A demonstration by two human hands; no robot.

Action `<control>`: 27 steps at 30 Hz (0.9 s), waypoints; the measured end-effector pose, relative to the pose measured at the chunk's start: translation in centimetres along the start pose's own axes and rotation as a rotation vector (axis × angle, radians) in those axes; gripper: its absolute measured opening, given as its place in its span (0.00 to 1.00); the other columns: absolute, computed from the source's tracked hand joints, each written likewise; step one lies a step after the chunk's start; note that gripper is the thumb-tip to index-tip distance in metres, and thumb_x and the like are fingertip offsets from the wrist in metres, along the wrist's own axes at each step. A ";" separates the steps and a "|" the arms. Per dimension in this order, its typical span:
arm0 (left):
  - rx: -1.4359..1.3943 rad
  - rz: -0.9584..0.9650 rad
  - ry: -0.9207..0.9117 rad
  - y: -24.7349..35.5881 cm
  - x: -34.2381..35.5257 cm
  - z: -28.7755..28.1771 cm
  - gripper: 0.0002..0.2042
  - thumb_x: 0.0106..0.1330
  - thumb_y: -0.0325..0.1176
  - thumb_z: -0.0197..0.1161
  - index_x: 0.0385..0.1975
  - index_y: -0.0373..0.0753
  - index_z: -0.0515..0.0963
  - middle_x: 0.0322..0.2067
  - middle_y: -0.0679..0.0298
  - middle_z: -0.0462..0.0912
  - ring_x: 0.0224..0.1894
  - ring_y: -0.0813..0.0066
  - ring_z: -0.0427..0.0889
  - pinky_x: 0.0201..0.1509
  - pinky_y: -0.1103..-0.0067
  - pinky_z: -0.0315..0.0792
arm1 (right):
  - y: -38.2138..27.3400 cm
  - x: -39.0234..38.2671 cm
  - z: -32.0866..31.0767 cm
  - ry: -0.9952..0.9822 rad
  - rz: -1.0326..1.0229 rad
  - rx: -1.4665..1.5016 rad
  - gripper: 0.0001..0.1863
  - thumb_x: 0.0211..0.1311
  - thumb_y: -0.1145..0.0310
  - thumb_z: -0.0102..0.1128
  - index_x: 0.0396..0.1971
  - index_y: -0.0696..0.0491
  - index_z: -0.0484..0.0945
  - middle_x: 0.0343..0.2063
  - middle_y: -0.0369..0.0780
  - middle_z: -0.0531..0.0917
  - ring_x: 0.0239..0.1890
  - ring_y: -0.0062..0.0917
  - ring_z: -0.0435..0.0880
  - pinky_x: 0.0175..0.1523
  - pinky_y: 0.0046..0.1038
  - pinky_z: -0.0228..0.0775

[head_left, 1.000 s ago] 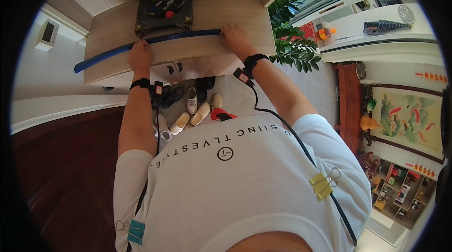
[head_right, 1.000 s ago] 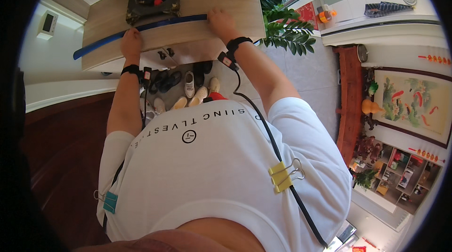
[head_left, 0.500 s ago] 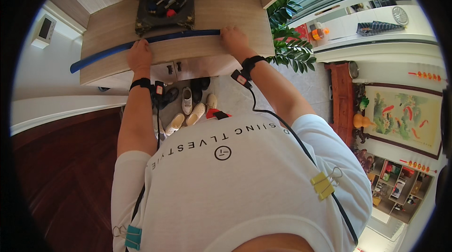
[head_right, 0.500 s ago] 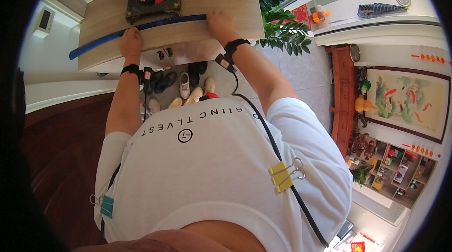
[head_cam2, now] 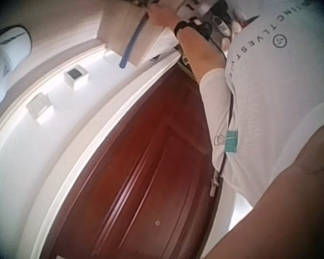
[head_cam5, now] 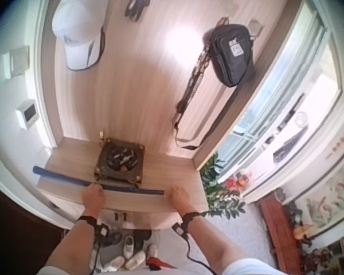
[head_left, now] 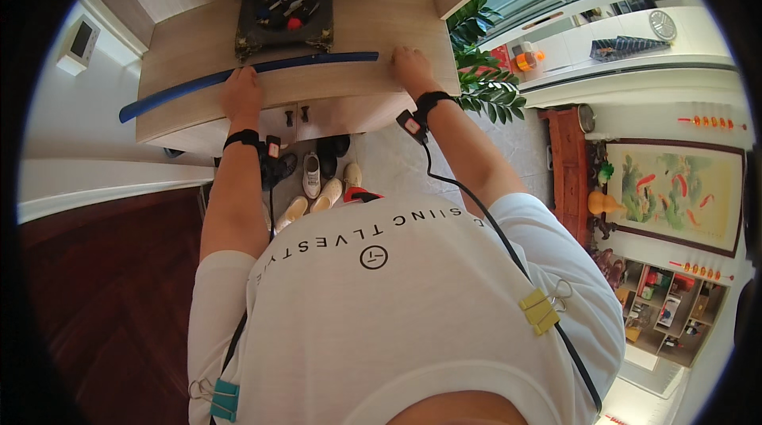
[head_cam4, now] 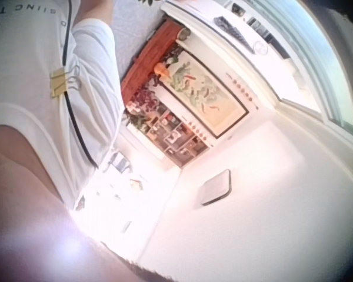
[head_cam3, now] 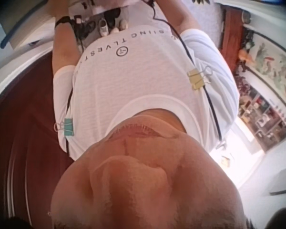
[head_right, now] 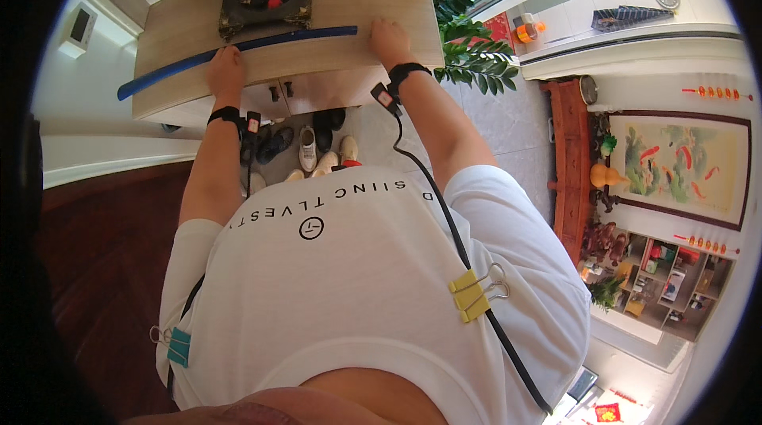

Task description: The person wipes the top surface of a wooden cabinet with a cloth, then opens a drawer to wipe the interior before closing it. The person then walks across the room while holding the cloth.

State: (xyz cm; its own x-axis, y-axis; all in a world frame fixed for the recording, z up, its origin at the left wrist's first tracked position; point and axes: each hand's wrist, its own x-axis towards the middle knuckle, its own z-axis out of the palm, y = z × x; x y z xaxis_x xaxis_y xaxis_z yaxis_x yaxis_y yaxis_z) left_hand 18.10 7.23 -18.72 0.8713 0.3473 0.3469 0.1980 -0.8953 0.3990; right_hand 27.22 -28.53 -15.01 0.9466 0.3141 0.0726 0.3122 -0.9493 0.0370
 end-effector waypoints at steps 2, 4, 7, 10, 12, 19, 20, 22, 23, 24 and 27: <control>0.010 0.010 -0.008 -0.1 0.0 0.4 0.05 0.61 0.32 0.56 0.32 0.43 0.79 0.34 0.59 0.81 0.39 0.53 0.80 0.40 0.61 0.74 | 0.9 -1.5 -0.2 -0.009 -0.012 -0.001 0.09 0.58 0.64 0.56 0.34 0.51 0.79 0.37 0.43 0.83 0.42 0.41 0.82 0.45 0.42 0.75; 0.002 0.062 0.050 -0.4 -0.1 0.8 0.05 0.61 0.32 0.56 0.31 0.42 0.79 0.32 0.56 0.81 0.38 0.51 0.80 0.39 0.59 0.73 | 1.9 -4.1 -0.6 -0.022 0.035 -0.003 0.10 0.56 0.61 0.59 0.30 0.52 0.80 0.34 0.45 0.83 0.38 0.41 0.83 0.42 0.42 0.75; 0.037 0.113 0.037 -0.9 0.2 1.3 0.05 0.61 0.33 0.56 0.31 0.42 0.78 0.31 0.54 0.80 0.36 0.49 0.79 0.38 0.58 0.73 | 4.6 -10.4 -2.3 -0.138 0.172 0.281 0.12 0.54 0.58 0.61 0.30 0.52 0.81 0.27 0.47 0.85 0.31 0.39 0.85 0.36 0.41 0.75; -0.035 0.151 0.049 -1.3 0.2 1.6 0.08 0.62 0.33 0.55 0.35 0.41 0.79 0.35 0.54 0.81 0.40 0.51 0.80 0.41 0.60 0.73 | 7.1 -19.1 -3.0 -0.499 0.372 0.427 0.13 0.53 0.59 0.61 0.32 0.53 0.81 0.23 0.46 0.84 0.28 0.37 0.84 0.32 0.39 0.74; -0.056 0.138 0.017 -1.7 0.4 1.8 0.08 0.63 0.32 0.53 0.35 0.39 0.79 0.37 0.53 0.81 0.41 0.51 0.79 0.42 0.61 0.73 | 8.0 -25.5 -2.5 -0.428 0.400 0.386 0.13 0.52 0.60 0.60 0.29 0.55 0.80 0.21 0.46 0.84 0.26 0.36 0.84 0.30 0.39 0.73; -0.278 0.124 -0.044 -5.2 0.8 3.5 0.11 0.67 0.32 0.50 0.40 0.35 0.78 0.41 0.49 0.80 0.45 0.50 0.77 0.49 0.65 0.71 | 10.2 -45.5 -2.0 -0.503 0.806 0.521 0.10 0.45 0.65 0.59 0.23 0.57 0.81 0.21 0.46 0.83 0.25 0.36 0.84 0.29 0.39 0.71; -0.382 0.127 -0.012 -6.1 0.2 3.6 0.12 0.68 0.33 0.51 0.41 0.34 0.78 0.41 0.49 0.80 0.45 0.53 0.78 0.49 0.66 0.71 | 10.1 -47.7 -2.1 -0.384 0.922 0.650 0.11 0.45 0.64 0.60 0.22 0.58 0.81 0.20 0.45 0.83 0.24 0.36 0.83 0.29 0.37 0.71; -0.609 -0.060 0.000 -7.4 -2.1 3.7 0.13 0.68 0.34 0.52 0.41 0.31 0.78 0.39 0.50 0.81 0.41 0.59 0.78 0.47 0.70 0.71 | 10.9 -50.3 -2.2 -0.400 0.965 0.718 0.12 0.49 0.63 0.60 0.27 0.56 0.80 0.22 0.42 0.83 0.25 0.32 0.82 0.30 0.35 0.71; -0.703 -0.163 -0.062 -8.0 -3.8 3.3 0.13 0.68 0.34 0.53 0.41 0.31 0.78 0.37 0.53 0.81 0.38 0.63 0.77 0.44 0.71 0.71 | 11.4 -51.3 -2.2 -0.426 0.986 0.725 0.12 0.50 0.63 0.60 0.30 0.56 0.80 0.22 0.41 0.83 0.25 0.30 0.82 0.30 0.34 0.71; -0.611 -0.168 -0.111 -8.9 -7.0 2.8 0.12 0.67 0.34 0.53 0.38 0.30 0.78 0.34 0.55 0.81 0.35 0.64 0.77 0.40 0.71 0.71 | 11.7 -52.2 -2.1 -0.366 0.987 0.770 0.12 0.49 0.63 0.60 0.29 0.56 0.81 0.23 0.42 0.84 0.26 0.31 0.82 0.30 0.34 0.71; -0.364 0.053 -0.090 -8.9 -19.8 2.0 0.11 0.66 0.34 0.53 0.35 0.34 0.79 0.30 0.56 0.80 0.30 0.65 0.78 0.35 0.71 0.73 | 13.4 -53.7 -1.9 -0.267 0.973 0.823 0.11 0.47 0.63 0.60 0.27 0.55 0.82 0.24 0.42 0.84 0.27 0.32 0.83 0.31 0.34 0.72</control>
State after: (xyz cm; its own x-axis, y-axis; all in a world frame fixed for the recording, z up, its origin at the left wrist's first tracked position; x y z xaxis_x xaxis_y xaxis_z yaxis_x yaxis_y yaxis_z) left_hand -0.01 7.78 -30.79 0.9152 0.2630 0.3052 -0.0066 -0.7477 0.6640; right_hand -19.54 -58.11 -16.52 0.7680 -0.4249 -0.4792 -0.6398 -0.5437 -0.5432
